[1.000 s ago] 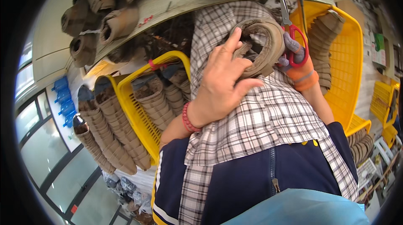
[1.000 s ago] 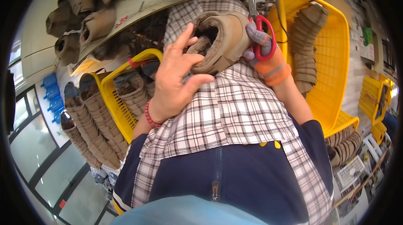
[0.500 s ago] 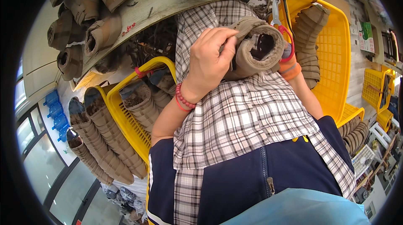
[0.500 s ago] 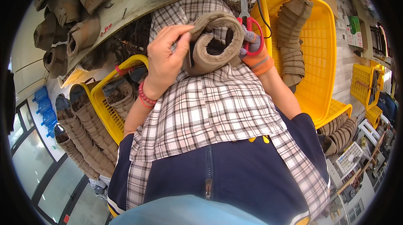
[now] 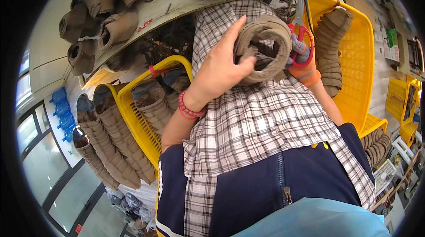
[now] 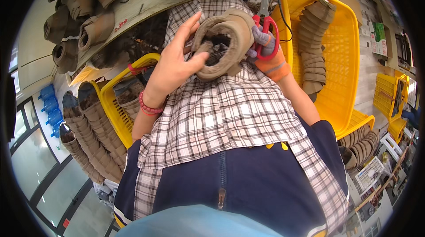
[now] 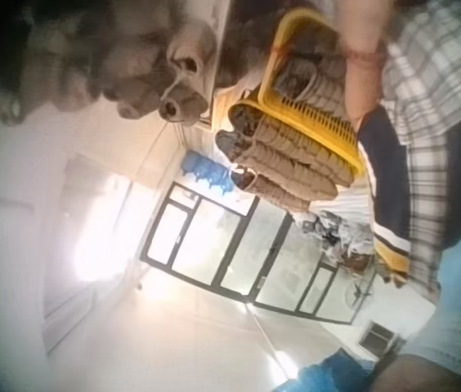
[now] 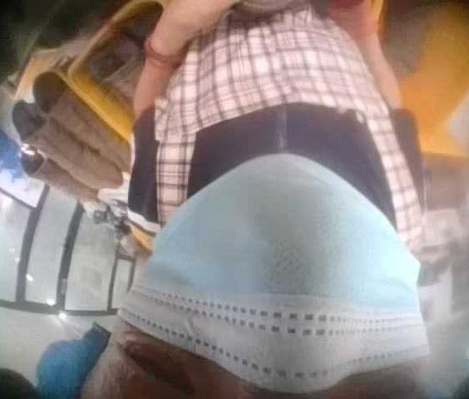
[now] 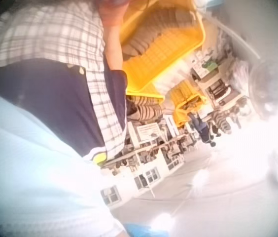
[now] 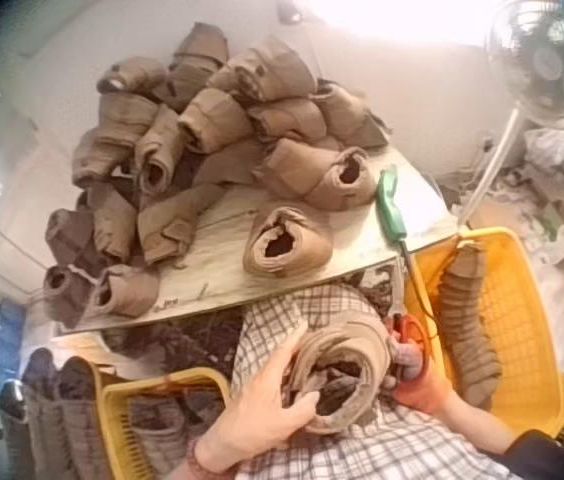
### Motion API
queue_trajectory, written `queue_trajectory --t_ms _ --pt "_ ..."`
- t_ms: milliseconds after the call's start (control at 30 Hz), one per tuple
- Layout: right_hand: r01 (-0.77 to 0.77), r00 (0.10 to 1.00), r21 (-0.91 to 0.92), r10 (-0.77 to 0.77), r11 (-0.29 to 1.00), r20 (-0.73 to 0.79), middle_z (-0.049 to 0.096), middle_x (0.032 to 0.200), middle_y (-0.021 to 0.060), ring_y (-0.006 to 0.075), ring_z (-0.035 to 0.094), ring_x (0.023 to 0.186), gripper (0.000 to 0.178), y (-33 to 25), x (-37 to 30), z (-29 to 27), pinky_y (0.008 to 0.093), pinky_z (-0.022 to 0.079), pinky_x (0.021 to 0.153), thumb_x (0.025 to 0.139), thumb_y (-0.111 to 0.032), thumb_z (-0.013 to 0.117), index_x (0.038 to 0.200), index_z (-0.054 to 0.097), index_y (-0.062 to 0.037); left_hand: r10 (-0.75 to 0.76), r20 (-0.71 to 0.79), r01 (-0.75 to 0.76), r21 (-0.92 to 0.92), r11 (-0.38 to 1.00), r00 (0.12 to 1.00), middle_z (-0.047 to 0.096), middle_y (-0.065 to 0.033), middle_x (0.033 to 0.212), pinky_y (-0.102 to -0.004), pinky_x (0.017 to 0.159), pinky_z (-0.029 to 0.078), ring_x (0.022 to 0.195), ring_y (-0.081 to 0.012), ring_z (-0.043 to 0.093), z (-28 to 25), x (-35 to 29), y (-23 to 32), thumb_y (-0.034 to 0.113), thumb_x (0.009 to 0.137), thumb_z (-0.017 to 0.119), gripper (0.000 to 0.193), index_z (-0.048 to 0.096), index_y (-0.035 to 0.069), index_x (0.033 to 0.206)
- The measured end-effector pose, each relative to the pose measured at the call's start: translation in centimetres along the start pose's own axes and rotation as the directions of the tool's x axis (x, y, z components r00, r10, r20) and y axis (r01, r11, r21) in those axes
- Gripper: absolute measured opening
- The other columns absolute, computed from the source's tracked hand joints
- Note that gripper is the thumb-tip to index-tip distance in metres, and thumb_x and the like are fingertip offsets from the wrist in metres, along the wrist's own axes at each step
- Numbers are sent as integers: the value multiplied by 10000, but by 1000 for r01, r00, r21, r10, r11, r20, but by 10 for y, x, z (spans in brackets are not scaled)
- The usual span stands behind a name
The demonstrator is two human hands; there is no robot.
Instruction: The person trims the interior lining of multiple brown shoes using scissors. They pick up each shoe from a pile, cut away excess material inside, and place the trimmed shoes into a yellow basket. The process is repeated for several shoes throughout the clip.
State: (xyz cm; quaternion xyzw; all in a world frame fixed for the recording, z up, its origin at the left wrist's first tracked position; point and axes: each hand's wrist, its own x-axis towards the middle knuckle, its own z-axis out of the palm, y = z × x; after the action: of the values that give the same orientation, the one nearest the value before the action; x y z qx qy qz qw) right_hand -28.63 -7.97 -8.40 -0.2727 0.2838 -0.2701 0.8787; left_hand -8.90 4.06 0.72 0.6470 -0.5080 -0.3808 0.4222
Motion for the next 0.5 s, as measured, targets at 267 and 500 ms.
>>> queue_trajectory --t_ms 267,500 --pt "-70 987 96 55 993 150 617 867 26 72 497 582 310 8 2 18 176 359 453 895 -252 593 1137 530 -69 -168 0 163 -230 959 986 466 -158 1294 -247 979 347 1186 -169 448 -19 -13 -10 -80 755 379 628 347 -6 1378" --pt "-109 986 32 103 994 134 610 841 9 69 494 597 256 9 3 13 186 355 461 894 -219 590 1100 558 -70 -139 -119 110 -220 969 983 588 -147 1130 -244 792 420 879 -106 535 -15 -15 -27 -16 782 449 467 483 -22 1248"
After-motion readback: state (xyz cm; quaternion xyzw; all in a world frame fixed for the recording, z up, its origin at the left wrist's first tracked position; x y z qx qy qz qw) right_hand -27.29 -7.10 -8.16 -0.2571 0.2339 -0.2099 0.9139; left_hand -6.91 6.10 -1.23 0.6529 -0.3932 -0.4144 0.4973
